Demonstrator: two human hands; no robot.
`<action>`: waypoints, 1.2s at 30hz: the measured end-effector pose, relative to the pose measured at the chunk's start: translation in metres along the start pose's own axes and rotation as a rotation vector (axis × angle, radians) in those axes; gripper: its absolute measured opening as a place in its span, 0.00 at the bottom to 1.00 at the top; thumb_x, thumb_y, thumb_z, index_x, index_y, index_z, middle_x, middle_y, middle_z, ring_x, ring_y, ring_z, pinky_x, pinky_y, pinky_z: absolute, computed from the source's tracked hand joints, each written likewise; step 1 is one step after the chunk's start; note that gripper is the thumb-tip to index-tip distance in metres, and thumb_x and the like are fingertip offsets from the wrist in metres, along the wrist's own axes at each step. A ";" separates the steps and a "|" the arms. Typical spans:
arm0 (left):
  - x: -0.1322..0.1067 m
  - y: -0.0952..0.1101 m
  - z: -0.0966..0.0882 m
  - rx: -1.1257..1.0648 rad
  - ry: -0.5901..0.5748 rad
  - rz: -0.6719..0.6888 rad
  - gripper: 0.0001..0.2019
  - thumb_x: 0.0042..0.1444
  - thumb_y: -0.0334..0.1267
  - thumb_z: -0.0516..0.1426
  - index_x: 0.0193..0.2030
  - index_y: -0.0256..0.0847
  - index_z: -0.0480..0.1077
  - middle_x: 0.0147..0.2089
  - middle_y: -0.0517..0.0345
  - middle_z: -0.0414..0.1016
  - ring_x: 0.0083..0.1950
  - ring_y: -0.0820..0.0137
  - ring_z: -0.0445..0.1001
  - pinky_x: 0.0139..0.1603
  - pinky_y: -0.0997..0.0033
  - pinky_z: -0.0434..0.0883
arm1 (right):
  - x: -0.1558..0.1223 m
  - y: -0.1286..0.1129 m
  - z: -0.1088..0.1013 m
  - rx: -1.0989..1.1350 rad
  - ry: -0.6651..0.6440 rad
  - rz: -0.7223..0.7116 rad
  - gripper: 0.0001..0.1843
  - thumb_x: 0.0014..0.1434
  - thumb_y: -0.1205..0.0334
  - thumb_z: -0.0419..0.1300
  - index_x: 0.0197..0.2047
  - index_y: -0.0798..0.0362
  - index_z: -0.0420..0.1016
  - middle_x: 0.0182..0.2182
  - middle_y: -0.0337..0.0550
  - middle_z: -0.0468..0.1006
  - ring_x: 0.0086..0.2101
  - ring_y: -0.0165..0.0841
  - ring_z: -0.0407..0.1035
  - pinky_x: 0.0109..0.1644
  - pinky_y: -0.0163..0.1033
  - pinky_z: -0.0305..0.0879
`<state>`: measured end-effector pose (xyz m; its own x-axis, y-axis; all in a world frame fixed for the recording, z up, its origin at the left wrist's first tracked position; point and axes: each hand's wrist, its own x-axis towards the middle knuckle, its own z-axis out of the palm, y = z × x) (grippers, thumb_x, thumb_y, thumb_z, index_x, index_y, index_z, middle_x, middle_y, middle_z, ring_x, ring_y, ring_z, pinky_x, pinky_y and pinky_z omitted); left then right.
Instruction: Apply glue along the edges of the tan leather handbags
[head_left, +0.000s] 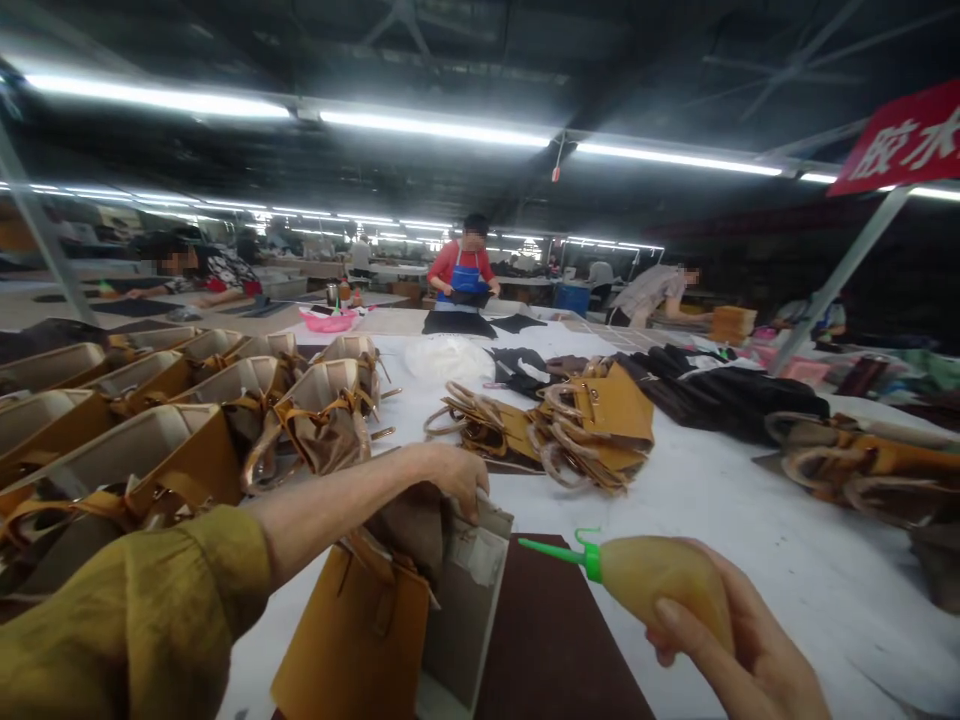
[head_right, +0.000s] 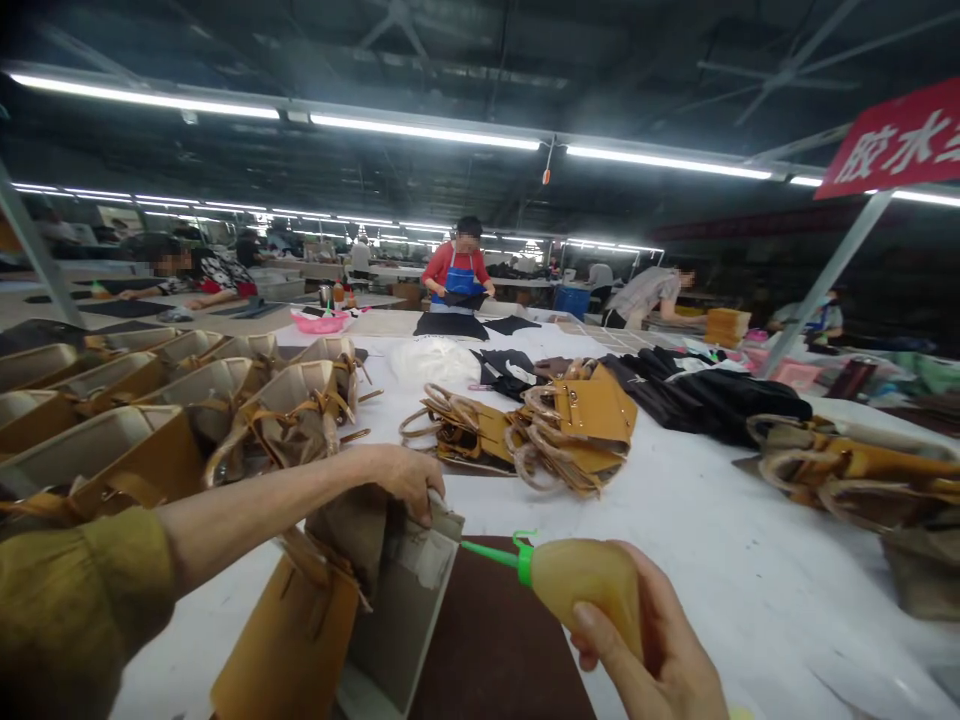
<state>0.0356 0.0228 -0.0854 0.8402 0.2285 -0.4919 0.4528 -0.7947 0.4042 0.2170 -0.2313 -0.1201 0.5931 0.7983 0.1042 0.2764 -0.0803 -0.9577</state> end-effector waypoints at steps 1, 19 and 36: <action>0.001 -0.002 0.000 -0.016 -0.004 0.000 0.10 0.44 0.39 0.62 0.32 0.37 0.73 0.23 0.65 0.67 0.26 0.73 0.64 0.22 0.77 0.58 | 0.003 0.004 0.002 0.009 0.003 -0.021 0.32 0.48 0.43 0.61 0.52 0.48 0.60 0.28 0.37 0.74 0.27 0.38 0.67 0.36 0.40 0.67; 0.011 -0.022 -0.009 -0.144 -0.138 -0.001 0.15 0.38 0.45 0.66 0.33 0.40 0.75 0.29 0.60 0.74 0.32 0.67 0.69 0.26 0.74 0.64 | 0.028 -0.002 0.026 -0.092 0.082 -0.120 0.32 0.44 0.42 0.62 0.49 0.48 0.64 0.28 0.35 0.73 0.23 0.36 0.67 0.30 0.39 0.68; 0.003 -0.019 -0.010 -0.175 -0.123 0.016 0.11 0.40 0.42 0.65 0.32 0.40 0.75 0.27 0.62 0.73 0.31 0.68 0.68 0.26 0.74 0.64 | 0.028 -0.012 0.032 -0.068 0.088 -0.157 0.30 0.45 0.42 0.61 0.47 0.50 0.63 0.23 0.35 0.73 0.22 0.36 0.65 0.28 0.37 0.66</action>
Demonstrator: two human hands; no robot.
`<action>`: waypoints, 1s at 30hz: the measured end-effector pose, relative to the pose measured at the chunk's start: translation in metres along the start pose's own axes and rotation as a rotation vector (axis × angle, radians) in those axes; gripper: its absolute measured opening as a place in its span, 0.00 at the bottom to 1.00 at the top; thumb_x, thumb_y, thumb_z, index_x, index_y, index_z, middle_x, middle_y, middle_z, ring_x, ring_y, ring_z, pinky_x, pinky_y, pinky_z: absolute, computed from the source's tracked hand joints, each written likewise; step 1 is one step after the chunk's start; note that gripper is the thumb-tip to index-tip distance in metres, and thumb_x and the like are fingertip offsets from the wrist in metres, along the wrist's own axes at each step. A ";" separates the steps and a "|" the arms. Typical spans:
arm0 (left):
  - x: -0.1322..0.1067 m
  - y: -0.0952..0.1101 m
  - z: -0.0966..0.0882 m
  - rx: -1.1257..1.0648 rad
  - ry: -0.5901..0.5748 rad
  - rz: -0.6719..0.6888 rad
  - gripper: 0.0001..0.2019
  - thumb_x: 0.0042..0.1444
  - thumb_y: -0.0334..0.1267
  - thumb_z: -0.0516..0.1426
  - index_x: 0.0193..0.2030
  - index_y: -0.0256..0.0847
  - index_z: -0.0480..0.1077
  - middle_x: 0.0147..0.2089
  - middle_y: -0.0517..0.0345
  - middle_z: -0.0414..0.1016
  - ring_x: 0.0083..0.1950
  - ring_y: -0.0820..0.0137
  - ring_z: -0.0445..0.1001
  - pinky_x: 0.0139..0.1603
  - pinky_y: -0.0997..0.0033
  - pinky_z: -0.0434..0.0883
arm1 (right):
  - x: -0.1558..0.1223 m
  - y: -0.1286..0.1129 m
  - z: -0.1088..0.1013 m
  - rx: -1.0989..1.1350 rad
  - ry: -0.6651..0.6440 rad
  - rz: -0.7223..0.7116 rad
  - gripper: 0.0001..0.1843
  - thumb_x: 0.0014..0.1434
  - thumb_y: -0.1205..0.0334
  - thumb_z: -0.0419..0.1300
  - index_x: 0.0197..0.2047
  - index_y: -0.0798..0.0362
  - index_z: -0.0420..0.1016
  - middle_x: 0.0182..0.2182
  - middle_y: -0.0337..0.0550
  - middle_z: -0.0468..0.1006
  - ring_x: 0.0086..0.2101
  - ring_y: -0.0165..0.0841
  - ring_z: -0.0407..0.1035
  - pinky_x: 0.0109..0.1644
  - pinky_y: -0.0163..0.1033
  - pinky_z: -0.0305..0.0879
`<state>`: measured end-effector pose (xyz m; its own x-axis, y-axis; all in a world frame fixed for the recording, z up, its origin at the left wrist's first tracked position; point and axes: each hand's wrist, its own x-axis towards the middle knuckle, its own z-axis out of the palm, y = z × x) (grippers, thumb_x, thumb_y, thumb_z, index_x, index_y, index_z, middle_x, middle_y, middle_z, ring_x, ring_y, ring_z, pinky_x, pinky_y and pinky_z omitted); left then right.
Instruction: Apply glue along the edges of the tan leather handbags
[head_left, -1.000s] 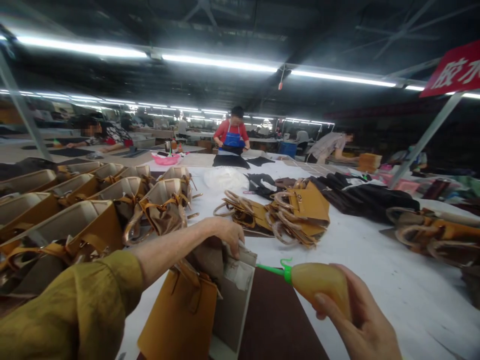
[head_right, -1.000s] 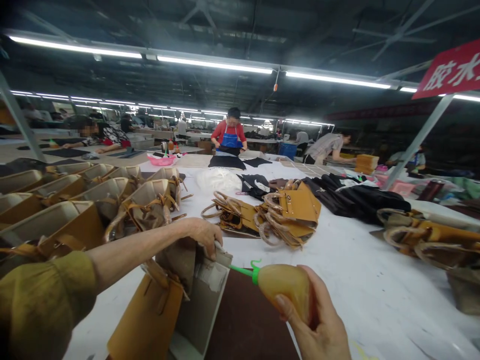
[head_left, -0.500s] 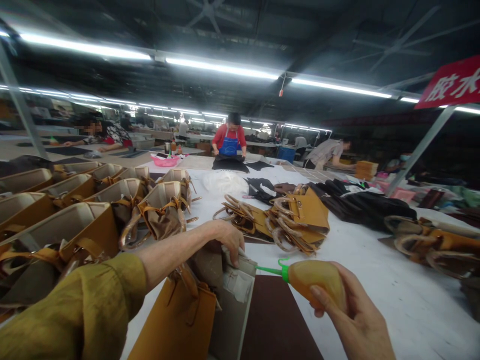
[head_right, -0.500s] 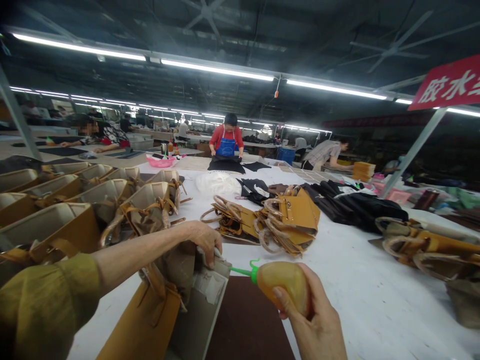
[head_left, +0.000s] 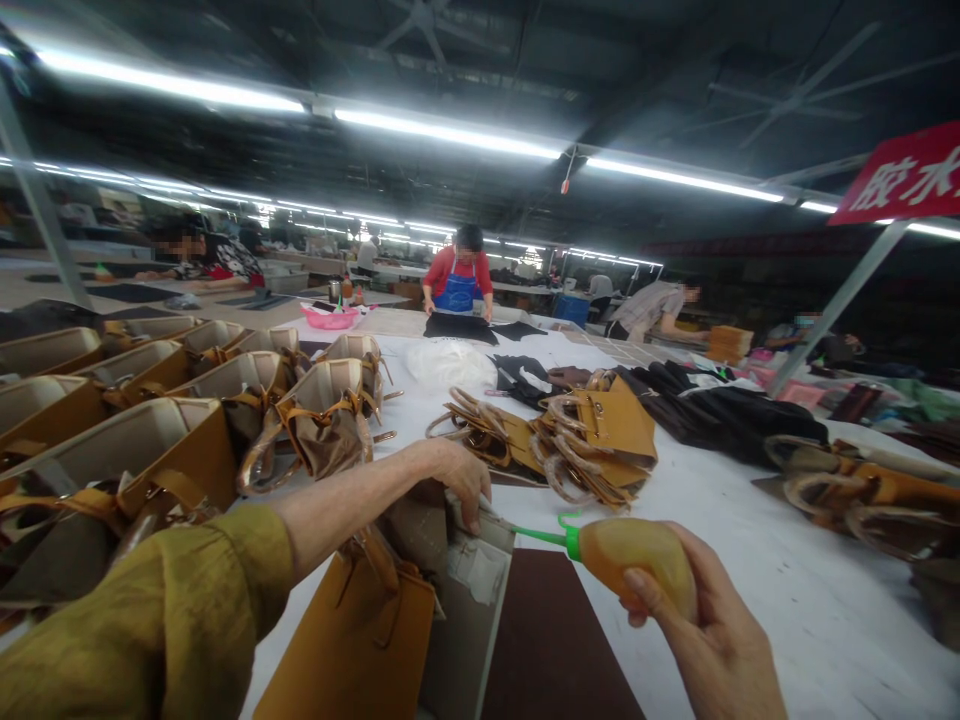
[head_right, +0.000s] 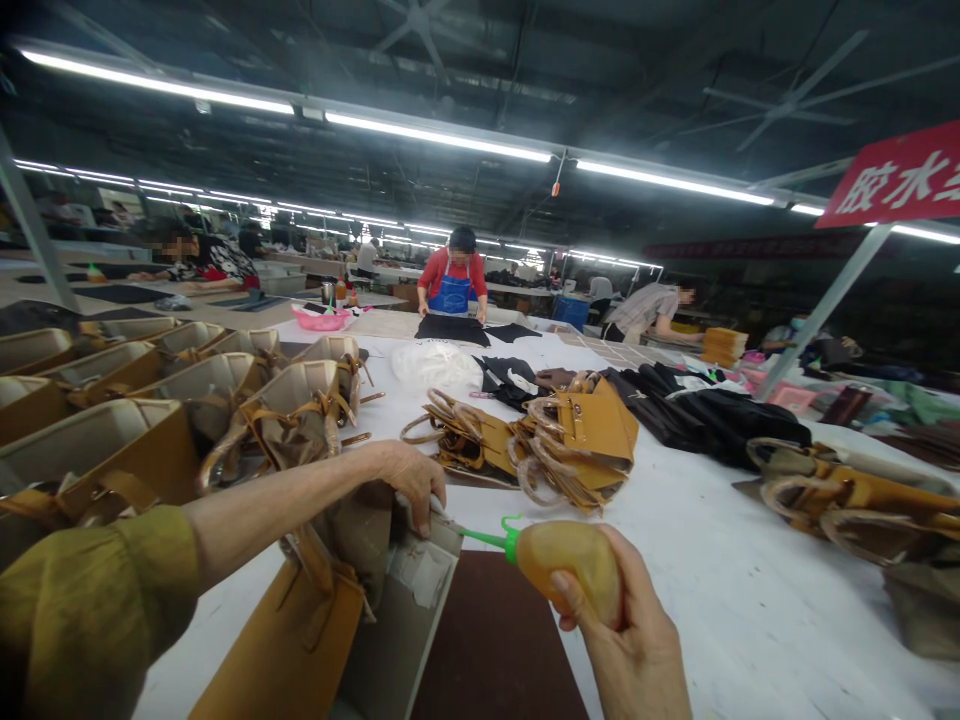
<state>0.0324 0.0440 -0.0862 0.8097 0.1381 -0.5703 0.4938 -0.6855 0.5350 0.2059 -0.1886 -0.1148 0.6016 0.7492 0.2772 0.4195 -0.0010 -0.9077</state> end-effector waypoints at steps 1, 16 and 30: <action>0.000 0.000 0.000 0.003 0.001 0.000 0.11 0.40 0.41 0.65 0.32 0.40 0.75 0.27 0.62 0.73 0.31 0.68 0.68 0.26 0.74 0.64 | 0.000 0.002 0.000 0.000 -0.015 -0.018 0.29 0.47 0.43 0.61 0.48 0.50 0.63 0.24 0.35 0.72 0.23 0.36 0.65 0.29 0.37 0.66; 0.008 -0.011 0.000 -0.012 -0.009 0.028 0.12 0.41 0.41 0.64 0.32 0.39 0.74 0.27 0.63 0.73 0.30 0.68 0.69 0.27 0.75 0.64 | -0.015 0.037 -0.005 -0.240 -0.044 -0.478 0.20 0.54 0.55 0.59 0.50 0.46 0.62 0.38 0.37 0.75 0.33 0.34 0.71 0.32 0.28 0.68; 0.008 -0.006 0.001 0.020 0.009 -0.006 0.12 0.40 0.40 0.64 0.33 0.39 0.74 0.27 0.64 0.73 0.31 0.68 0.68 0.28 0.75 0.63 | -0.014 0.041 0.005 -0.159 0.025 -0.419 0.22 0.52 0.51 0.61 0.49 0.46 0.63 0.41 0.40 0.71 0.37 0.35 0.67 0.33 0.29 0.68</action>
<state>0.0353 0.0487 -0.0942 0.8095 0.1486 -0.5680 0.4922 -0.6991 0.5186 0.2116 -0.1957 -0.1569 0.3730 0.6905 0.6198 0.7287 0.1956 -0.6564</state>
